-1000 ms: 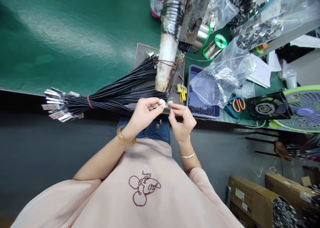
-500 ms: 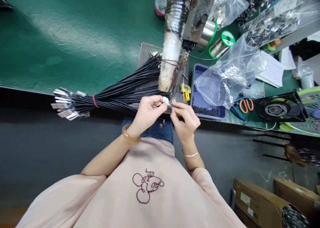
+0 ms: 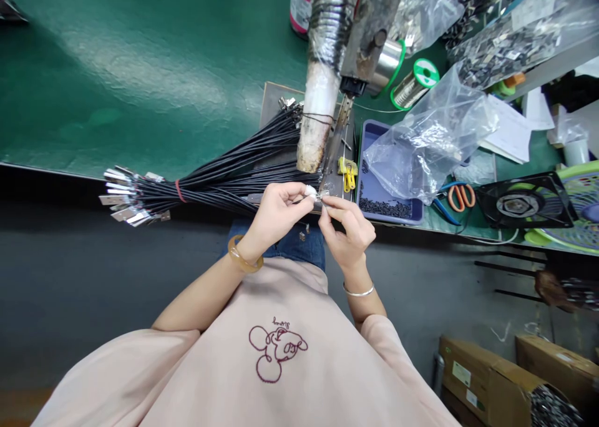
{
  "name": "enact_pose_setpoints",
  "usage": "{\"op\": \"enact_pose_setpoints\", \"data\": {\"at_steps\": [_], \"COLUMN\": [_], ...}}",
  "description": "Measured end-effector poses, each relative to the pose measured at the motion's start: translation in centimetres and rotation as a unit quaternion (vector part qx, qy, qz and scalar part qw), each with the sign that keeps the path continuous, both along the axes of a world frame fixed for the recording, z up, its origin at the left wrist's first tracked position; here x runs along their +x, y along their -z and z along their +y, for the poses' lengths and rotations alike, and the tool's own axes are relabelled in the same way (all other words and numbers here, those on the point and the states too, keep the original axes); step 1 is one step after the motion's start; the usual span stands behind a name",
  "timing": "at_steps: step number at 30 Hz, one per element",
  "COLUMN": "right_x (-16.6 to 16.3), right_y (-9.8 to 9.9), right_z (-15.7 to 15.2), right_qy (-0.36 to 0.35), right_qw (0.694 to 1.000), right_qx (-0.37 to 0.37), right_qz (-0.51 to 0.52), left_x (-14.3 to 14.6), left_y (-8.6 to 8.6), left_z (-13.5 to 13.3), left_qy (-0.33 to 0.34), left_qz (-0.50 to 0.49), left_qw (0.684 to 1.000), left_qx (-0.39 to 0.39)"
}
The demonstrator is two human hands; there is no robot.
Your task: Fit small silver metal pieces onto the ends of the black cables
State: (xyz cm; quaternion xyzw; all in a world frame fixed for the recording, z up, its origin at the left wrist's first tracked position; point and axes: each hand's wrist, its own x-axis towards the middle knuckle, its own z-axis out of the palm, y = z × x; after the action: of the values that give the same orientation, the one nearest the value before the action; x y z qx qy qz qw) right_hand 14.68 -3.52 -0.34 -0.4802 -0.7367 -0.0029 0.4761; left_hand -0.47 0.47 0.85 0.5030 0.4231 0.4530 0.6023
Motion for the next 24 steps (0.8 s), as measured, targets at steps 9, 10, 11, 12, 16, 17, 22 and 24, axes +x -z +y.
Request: {"op": "enact_pose_setpoints", "data": {"at_steps": [9, 10, 11, 12, 16, 17, 22, 24], "right_x": [-0.1, -0.1, -0.1, 0.0, 0.1, 0.1, 0.1, 0.1], "right_y": [-1.5, -1.6, -1.6, -1.7, -2.0, -2.0, -2.1, -2.1], "right_z": [0.1, 0.2, 0.2, 0.3, 0.6, 0.7, 1.0, 1.1], "right_qy": [-0.013, -0.018, -0.022, -0.024, -0.024, -0.022, -0.016, -0.017], "right_qw": [0.958, 0.956, 0.957, 0.961, 0.973, 0.974, 0.978, 0.98], "right_qx": [-0.211, -0.218, -0.215, -0.208, -0.187, -0.186, -0.178, -0.169], "right_qz": [0.196, 0.198, 0.191, 0.18, 0.135, 0.127, 0.105, 0.103], "left_x": [-0.3, -0.3, -0.3, -0.3, -0.1, 0.0, 0.1, 0.2], "left_y": [0.6, 0.6, 0.5, 0.5, 0.3, 0.2, 0.3, 0.2], "left_z": [-0.6, -0.6, -0.6, -0.5, -0.2, -0.1, 0.1, 0.1], "left_qy": [-0.014, -0.014, -0.013, -0.013, -0.03, -0.034, -0.047, -0.049], "left_qz": [0.064, 0.062, 0.057, 0.052, 0.042, 0.043, 0.031, 0.031], "left_qw": [0.997, 0.997, 0.997, 0.998, 0.998, 0.998, 0.998, 0.998], "left_qx": [0.048, 0.045, 0.042, 0.038, 0.025, 0.021, 0.0, 0.001]}}
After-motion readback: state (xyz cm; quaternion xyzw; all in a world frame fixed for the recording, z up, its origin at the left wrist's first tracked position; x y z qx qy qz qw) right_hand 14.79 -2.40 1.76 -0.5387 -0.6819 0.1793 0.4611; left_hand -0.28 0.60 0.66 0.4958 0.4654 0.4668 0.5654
